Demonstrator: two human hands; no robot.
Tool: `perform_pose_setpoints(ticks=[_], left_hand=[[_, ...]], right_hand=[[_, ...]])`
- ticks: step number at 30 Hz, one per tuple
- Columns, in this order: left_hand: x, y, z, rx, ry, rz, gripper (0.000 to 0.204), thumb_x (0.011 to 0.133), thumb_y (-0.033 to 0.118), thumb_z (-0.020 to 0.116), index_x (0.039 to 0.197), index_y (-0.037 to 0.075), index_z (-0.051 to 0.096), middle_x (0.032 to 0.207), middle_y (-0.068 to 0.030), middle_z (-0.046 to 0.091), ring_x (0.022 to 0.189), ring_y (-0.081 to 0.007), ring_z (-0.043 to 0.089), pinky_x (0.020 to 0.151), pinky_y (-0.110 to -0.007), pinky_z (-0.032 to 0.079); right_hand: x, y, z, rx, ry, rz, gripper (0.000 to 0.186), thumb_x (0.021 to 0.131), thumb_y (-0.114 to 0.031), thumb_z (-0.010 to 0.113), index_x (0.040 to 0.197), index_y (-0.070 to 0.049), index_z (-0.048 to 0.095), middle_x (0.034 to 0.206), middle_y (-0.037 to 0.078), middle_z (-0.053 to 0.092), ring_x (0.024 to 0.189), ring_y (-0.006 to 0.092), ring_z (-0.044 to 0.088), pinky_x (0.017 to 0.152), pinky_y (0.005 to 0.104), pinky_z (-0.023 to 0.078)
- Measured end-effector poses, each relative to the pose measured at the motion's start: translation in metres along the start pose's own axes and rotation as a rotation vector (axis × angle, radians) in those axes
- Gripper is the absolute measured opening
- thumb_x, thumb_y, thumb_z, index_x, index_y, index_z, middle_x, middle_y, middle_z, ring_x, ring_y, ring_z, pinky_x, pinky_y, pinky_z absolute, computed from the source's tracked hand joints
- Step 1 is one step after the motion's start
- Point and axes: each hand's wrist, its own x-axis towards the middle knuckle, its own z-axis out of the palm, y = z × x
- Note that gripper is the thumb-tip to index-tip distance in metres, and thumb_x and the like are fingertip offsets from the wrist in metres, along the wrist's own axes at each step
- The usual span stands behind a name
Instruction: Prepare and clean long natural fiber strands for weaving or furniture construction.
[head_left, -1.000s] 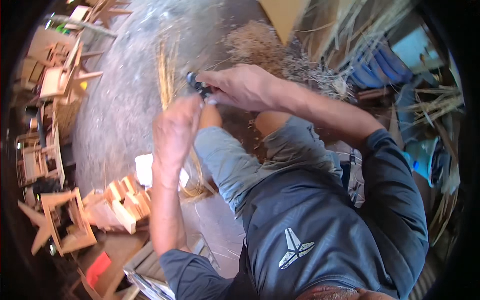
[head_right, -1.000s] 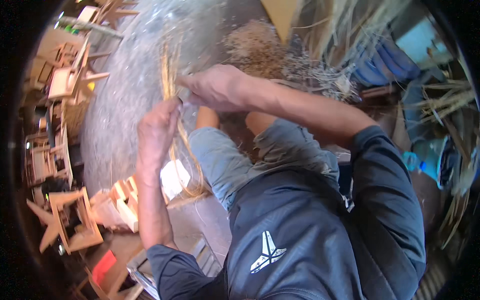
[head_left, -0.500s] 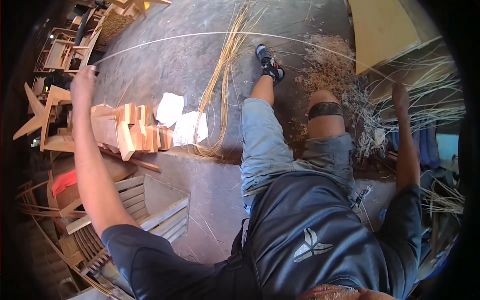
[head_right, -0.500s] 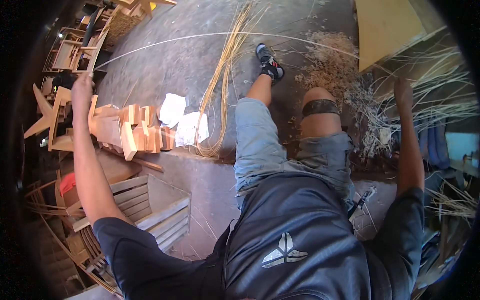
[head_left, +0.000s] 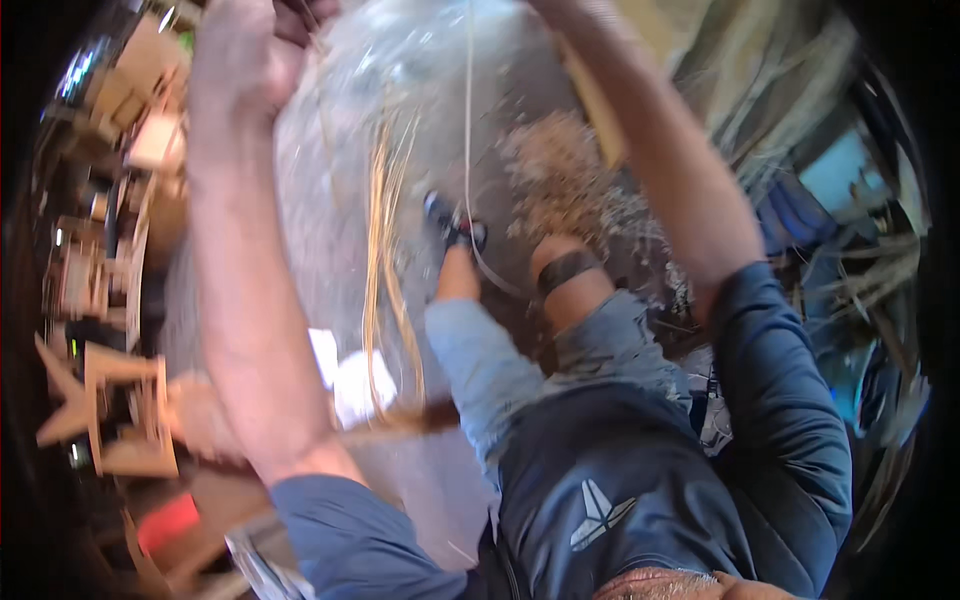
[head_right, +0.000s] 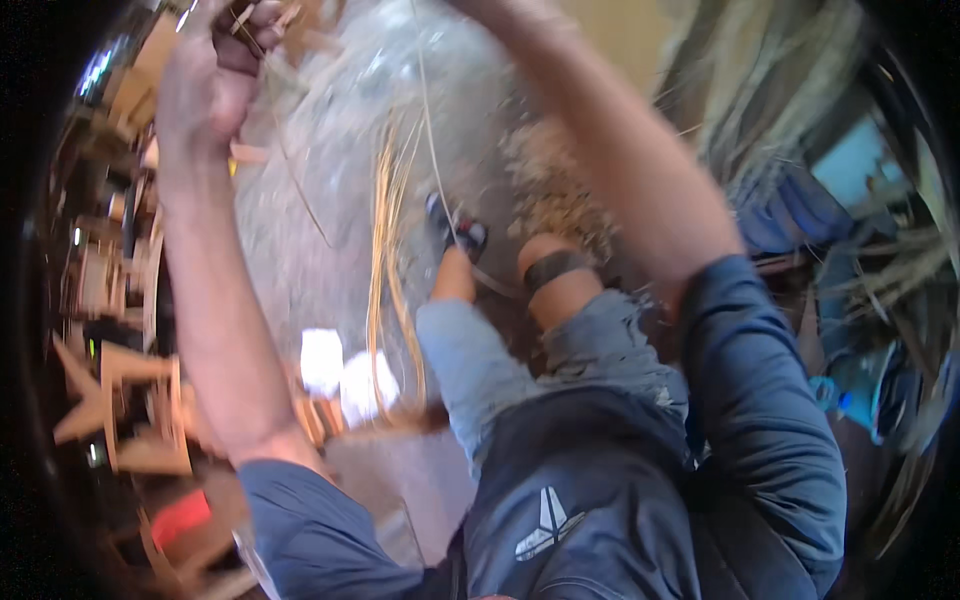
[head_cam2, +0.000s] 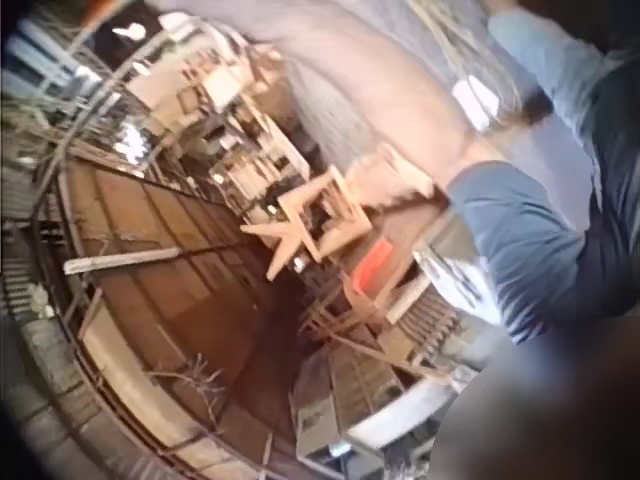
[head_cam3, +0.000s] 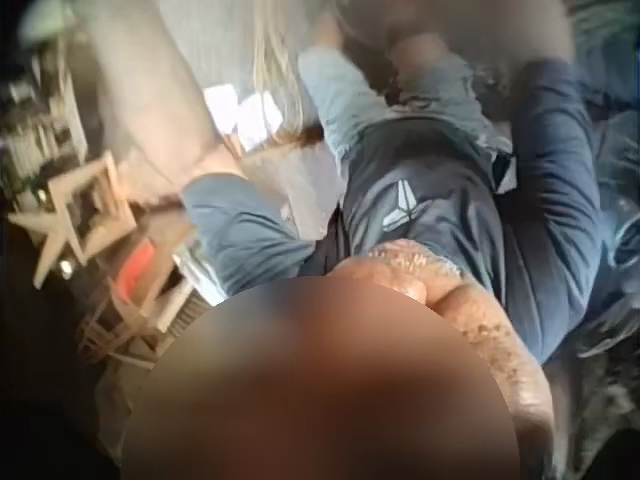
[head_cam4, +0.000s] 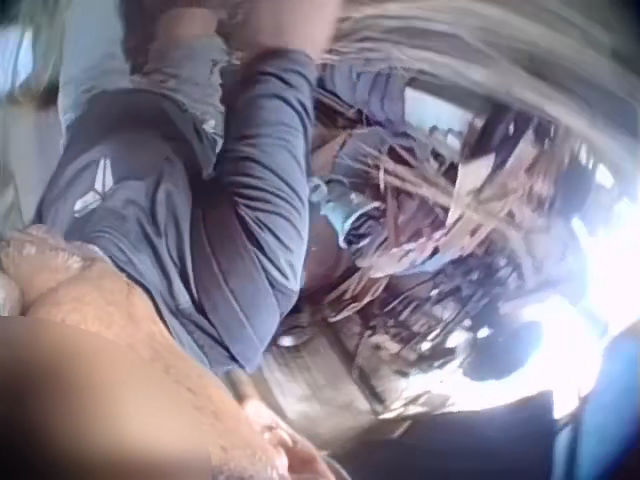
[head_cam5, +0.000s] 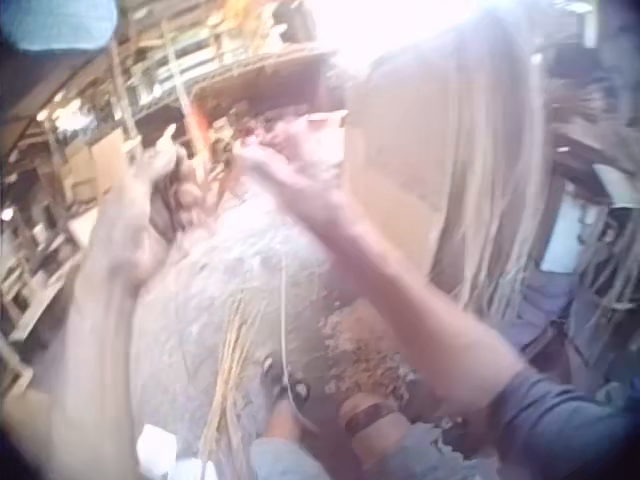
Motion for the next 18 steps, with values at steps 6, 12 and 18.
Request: perform_pose_setpoints(ticks=[6,12,18], left_hand=[[0.053,0.034,0.132,-0.532,-0.050,-0.019,0.022,0.089,0.016,0.052,0.104,0.001,0.057,0.111,-0.0121,0.059,0.108,-0.0298,0.055,0.086,-0.036,0.048],[0.082,0.075,0.152,-0.637,-0.213,0.058,0.025,0.093,0.022,0.044,0.107,0.004,0.055,0.115,-0.0118,0.058,0.105,-0.0254,0.056,0.089,-0.041,0.044],[0.018,0.035,0.177,0.832,-0.226,0.023,0.046,0.088,0.039,0.049,0.111,-0.001,0.053,0.100,-0.0126,0.060,0.093,-0.0258,0.057,0.084,-0.035,0.043]], right_hand=[[-0.046,-0.033,-0.089,0.748,-0.424,0.318,0.031,0.093,-0.023,0.048,0.116,-0.002,0.049,0.073,0.004,0.053,0.056,0.0082,0.050,0.046,0.0231,0.039],[-0.093,-0.086,-0.236,-0.153,-0.126,0.121,0.016,0.091,-0.015,0.051,0.102,-0.004,0.056,0.068,0.003,0.052,0.058,0.0100,0.051,0.051,0.0253,0.042],[-0.021,-0.200,-0.336,-0.512,0.468,0.017,0.024,0.092,-0.026,0.049,0.099,-0.005,0.058,0.061,0.001,0.052,0.049,0.0052,0.048,0.045,0.0206,0.038]])
